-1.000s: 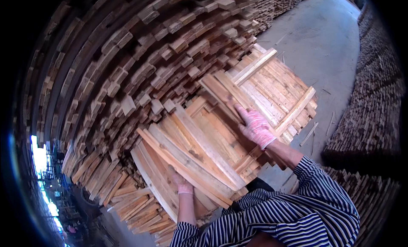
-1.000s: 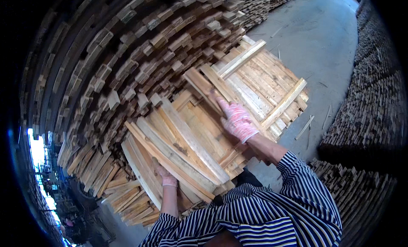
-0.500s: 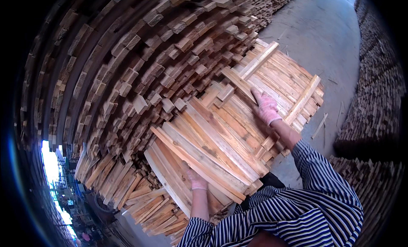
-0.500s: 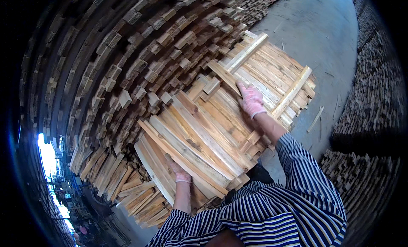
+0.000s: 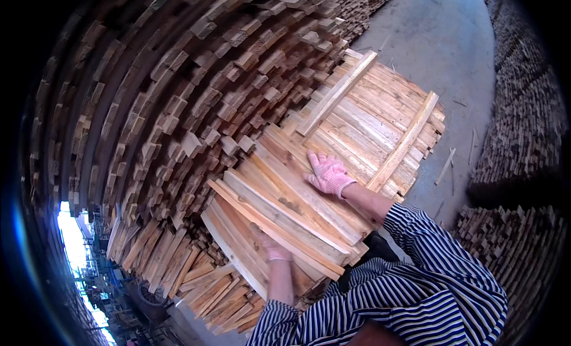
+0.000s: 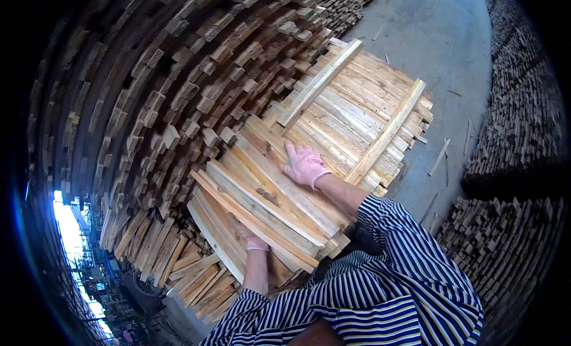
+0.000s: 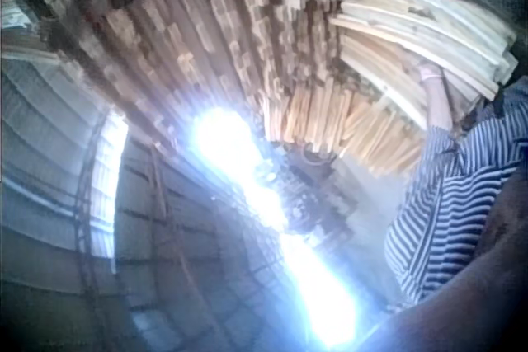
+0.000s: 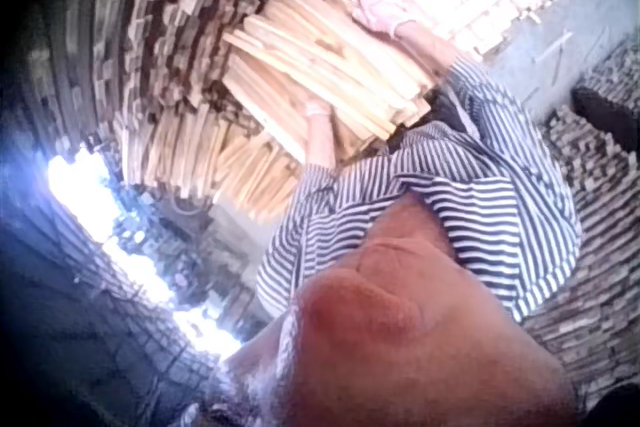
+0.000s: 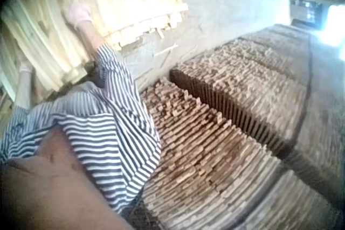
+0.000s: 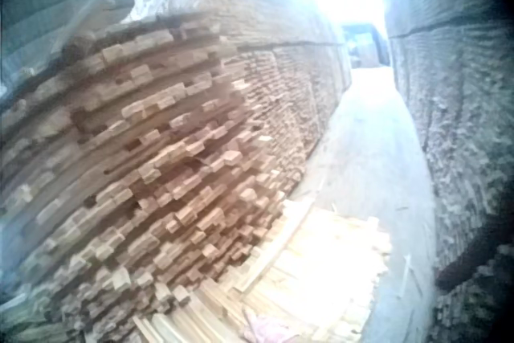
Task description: The person picks up bundles of wooden planks from a pile and places them onto a growing stack. They wear pink gloves and a striped shirt while handling the wood in a warehouse setting.
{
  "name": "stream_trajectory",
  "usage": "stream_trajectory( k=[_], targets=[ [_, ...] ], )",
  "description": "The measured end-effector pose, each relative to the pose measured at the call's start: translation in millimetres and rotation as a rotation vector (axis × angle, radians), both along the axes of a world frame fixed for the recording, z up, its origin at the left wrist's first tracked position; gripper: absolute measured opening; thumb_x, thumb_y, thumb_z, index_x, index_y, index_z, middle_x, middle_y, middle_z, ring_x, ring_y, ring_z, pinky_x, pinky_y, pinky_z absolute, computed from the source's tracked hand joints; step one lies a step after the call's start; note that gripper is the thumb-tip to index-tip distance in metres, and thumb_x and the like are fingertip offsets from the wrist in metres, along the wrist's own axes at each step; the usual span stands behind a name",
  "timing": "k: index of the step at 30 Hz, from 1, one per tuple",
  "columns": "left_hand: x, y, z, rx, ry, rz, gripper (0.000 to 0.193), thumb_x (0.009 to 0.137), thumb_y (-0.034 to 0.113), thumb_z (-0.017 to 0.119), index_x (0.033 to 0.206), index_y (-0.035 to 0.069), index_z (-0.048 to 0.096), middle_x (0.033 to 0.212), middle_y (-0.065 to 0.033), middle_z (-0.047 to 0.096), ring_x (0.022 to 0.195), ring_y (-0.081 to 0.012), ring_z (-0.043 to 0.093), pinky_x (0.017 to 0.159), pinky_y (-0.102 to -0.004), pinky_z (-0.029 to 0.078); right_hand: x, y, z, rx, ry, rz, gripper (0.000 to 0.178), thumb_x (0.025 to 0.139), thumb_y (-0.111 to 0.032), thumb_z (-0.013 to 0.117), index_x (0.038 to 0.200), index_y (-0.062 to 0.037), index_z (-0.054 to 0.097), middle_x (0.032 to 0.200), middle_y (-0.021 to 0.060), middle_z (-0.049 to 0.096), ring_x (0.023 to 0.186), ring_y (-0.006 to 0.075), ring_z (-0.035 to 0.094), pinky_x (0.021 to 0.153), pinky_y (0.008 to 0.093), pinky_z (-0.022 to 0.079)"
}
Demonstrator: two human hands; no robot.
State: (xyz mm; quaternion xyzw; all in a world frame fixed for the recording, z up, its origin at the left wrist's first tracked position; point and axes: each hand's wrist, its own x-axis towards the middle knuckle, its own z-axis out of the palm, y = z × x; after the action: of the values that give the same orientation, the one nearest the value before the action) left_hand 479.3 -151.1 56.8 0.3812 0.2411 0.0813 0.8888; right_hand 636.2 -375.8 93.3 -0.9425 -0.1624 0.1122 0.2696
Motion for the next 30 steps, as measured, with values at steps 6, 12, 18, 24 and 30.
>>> stream_trajectory(
  k=[6,12,18,24,30],
  targets=[
    [1.2,-15.7,7.1,0.043,-0.091,0.051,0.101,0.085,0.081,0.053,0.155,0.011,0.035,0.145,-0.0156,0.051,0.125,-0.0352,0.055,0.110,-0.0483,0.045,-69.4,22.0,32.9,0.825,0.552,0.324,0.092,0.093,-0.061,0.057,0.158,-0.0019,0.029,0.151,0.0309,0.043,0.140,0.0388,0.043,0.115,0.0417,0.036],
    [16.8,-14.7,41.4,0.216,0.041,0.044,0.075,0.088,0.041,0.076,0.142,-0.003,0.048,0.127,-0.0178,0.062,0.109,-0.0286,0.066,0.093,-0.0392,0.057,-84.2,21.9,38.1,0.903,0.765,0.192,0.104,0.084,-0.045,0.078,0.161,-0.0023,0.022,0.155,0.0300,0.039,0.146,0.0334,0.038,0.119,0.0359,0.031],
    [27.3,-48.2,37.8,0.177,0.197,0.011,0.070,0.084,0.024,0.080,0.141,-0.004,0.049,0.126,-0.0152,0.063,0.108,-0.0276,0.065,0.095,-0.0398,0.056,-86.9,-15.2,72.6,0.493,0.544,0.150,0.094,0.084,-0.036,0.076,0.161,-0.0122,0.028,0.155,0.0267,0.042,0.141,0.0360,0.046,0.115,0.0389,0.039],
    [39.8,-58.4,-0.4,0.126,0.285,-0.027,0.068,0.087,0.038,0.079,0.139,0.003,0.053,0.124,-0.0106,0.063,0.110,-0.0239,0.062,0.095,-0.0398,0.054,-47.8,-81.1,37.8,0.052,0.073,-0.043,0.072,0.085,-0.032,0.072,0.151,-0.0281,0.045,0.104,0.0239,0.060,0.096,0.0406,0.063,0.082,0.0499,0.052],
    [43.6,-45.0,-6.3,-0.204,0.152,-0.141,0.069,0.093,0.049,0.070,0.143,0.004,0.049,0.131,-0.0117,0.060,0.117,-0.0286,0.059,0.103,-0.0442,0.050,-18.4,-84.6,-18.1,0.157,-0.033,0.013,0.046,0.096,-0.037,0.061,0.140,-0.0237,0.056,0.103,0.0261,0.059,0.096,0.0456,0.061,0.083,0.0509,0.050]
  ],
)
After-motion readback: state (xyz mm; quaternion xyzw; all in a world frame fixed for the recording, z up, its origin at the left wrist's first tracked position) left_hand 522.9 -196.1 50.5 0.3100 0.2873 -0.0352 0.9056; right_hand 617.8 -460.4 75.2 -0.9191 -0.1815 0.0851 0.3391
